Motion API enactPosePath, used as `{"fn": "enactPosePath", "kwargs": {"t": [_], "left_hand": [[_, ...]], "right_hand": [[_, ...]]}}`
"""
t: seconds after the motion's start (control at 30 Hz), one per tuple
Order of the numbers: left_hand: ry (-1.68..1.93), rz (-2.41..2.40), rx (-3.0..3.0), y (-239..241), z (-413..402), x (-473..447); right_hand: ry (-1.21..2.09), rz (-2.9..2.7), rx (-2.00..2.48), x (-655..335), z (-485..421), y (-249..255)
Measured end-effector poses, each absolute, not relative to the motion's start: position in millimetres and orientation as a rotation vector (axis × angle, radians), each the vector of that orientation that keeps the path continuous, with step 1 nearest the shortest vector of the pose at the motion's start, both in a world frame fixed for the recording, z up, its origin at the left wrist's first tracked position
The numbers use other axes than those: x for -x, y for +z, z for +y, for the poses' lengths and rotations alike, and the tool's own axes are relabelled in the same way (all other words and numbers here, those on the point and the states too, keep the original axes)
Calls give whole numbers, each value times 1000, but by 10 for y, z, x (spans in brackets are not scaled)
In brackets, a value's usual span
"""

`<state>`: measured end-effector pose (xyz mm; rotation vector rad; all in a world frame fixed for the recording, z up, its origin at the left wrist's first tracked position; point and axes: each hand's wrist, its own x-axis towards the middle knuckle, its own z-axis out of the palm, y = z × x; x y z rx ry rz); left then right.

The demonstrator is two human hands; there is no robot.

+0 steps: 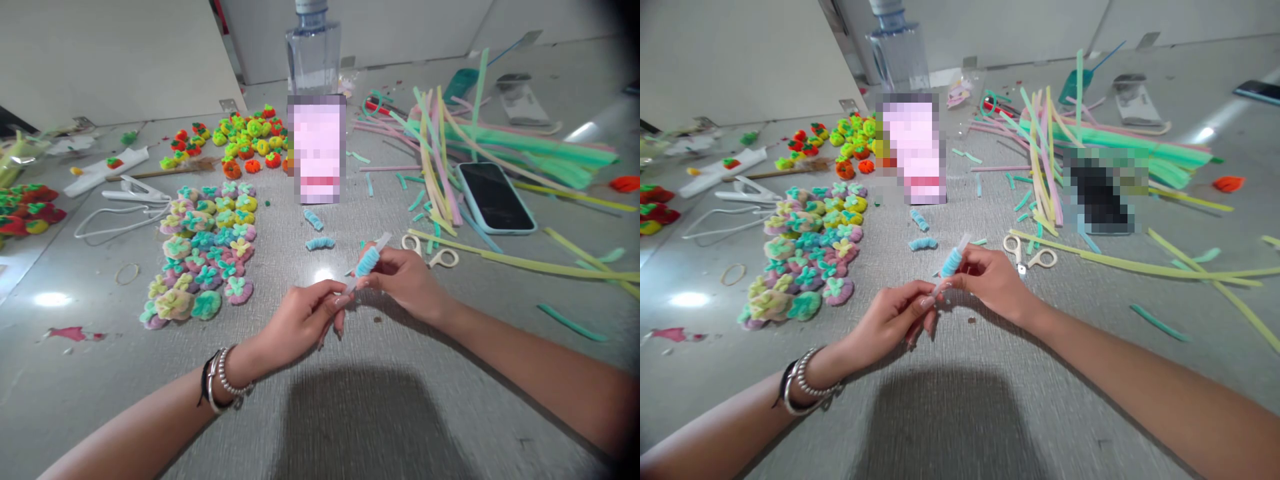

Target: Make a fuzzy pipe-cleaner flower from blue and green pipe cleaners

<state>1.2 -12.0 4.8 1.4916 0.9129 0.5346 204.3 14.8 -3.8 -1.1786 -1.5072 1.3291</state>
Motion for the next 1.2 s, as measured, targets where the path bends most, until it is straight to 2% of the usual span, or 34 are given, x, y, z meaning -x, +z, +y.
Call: {"fn": "enactPosePath", "kwargs": {"t": [0.6, 0.93, 1.2], "left_hand": [[390, 852, -1587, 153, -76, 28], [558, 889, -1344, 50, -95, -13], [433, 901, -1535, 136, -86, 12]], "right_hand": [[1380, -1579, 1089, -2023, 151, 89], [1522, -1398, 1111, -2002, 149, 50], [1515, -1515, 1107, -2034, 144, 29]]}}
